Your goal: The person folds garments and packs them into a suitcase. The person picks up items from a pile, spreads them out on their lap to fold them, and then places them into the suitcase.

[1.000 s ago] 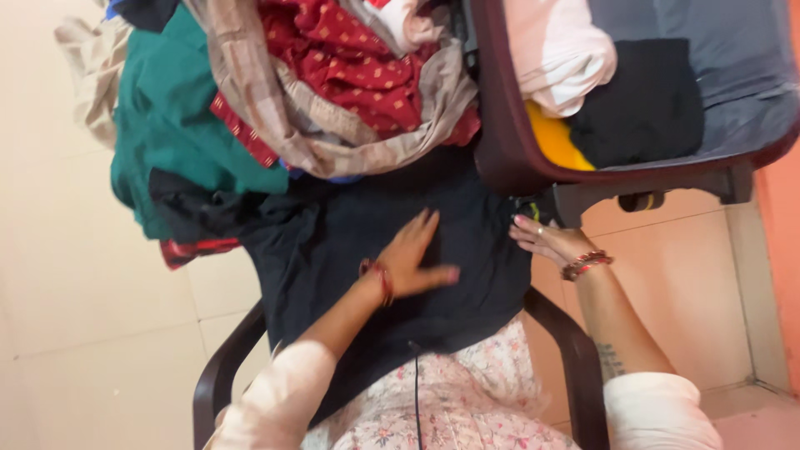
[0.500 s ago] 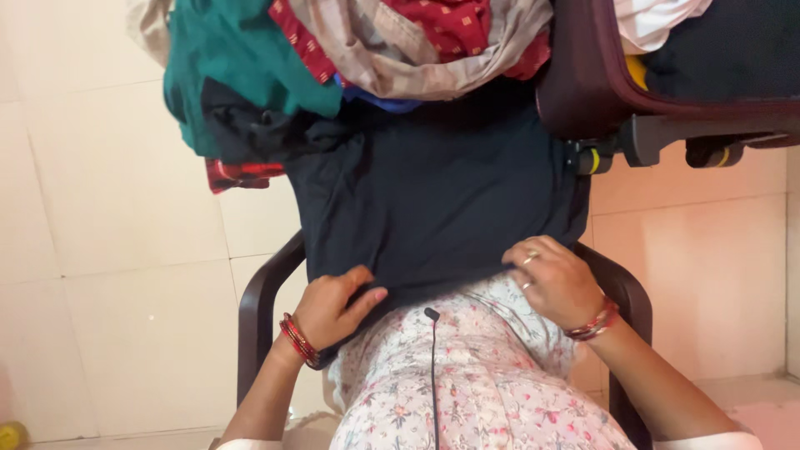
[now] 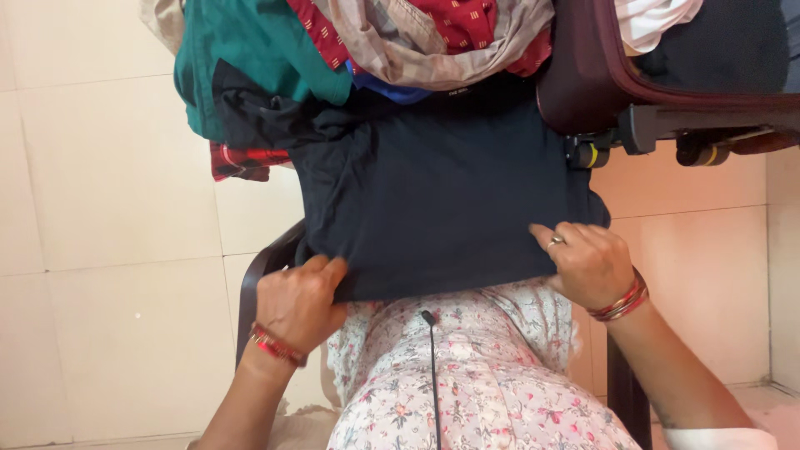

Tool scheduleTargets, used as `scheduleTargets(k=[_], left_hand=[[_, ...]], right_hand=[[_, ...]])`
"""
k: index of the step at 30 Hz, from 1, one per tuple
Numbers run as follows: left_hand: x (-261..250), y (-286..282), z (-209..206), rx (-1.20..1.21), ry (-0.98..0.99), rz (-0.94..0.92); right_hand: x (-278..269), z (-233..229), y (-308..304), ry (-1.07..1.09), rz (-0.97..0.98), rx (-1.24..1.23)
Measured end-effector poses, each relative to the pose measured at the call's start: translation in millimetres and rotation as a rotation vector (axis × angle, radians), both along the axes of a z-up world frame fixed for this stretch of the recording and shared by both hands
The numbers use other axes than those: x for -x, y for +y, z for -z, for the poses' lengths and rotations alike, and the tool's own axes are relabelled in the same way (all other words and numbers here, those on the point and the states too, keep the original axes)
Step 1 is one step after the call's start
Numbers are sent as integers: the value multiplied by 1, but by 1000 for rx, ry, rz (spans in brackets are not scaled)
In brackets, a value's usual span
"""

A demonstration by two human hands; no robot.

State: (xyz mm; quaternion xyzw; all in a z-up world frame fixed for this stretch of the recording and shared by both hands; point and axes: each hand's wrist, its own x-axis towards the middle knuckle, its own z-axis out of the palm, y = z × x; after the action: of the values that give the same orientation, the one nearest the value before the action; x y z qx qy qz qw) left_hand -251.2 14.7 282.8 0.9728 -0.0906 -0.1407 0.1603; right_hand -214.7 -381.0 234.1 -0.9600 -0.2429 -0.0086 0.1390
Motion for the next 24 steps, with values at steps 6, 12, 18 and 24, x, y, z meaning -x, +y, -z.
scheduleTargets(k=[6,12,18,24], left_hand=[[6,27,6,245,54,-148],[-35,12,45,-200,-164,-61],[-24,-50,77,109,-255,316],[-26,-60,77,258,-106,275]], right_hand=[[-2,-13,-26,-143,375,-70],[-19,16,-38,285,720,-672],[-22,31,8,368,123,-73],[-23,36,54,217,-35,31]])
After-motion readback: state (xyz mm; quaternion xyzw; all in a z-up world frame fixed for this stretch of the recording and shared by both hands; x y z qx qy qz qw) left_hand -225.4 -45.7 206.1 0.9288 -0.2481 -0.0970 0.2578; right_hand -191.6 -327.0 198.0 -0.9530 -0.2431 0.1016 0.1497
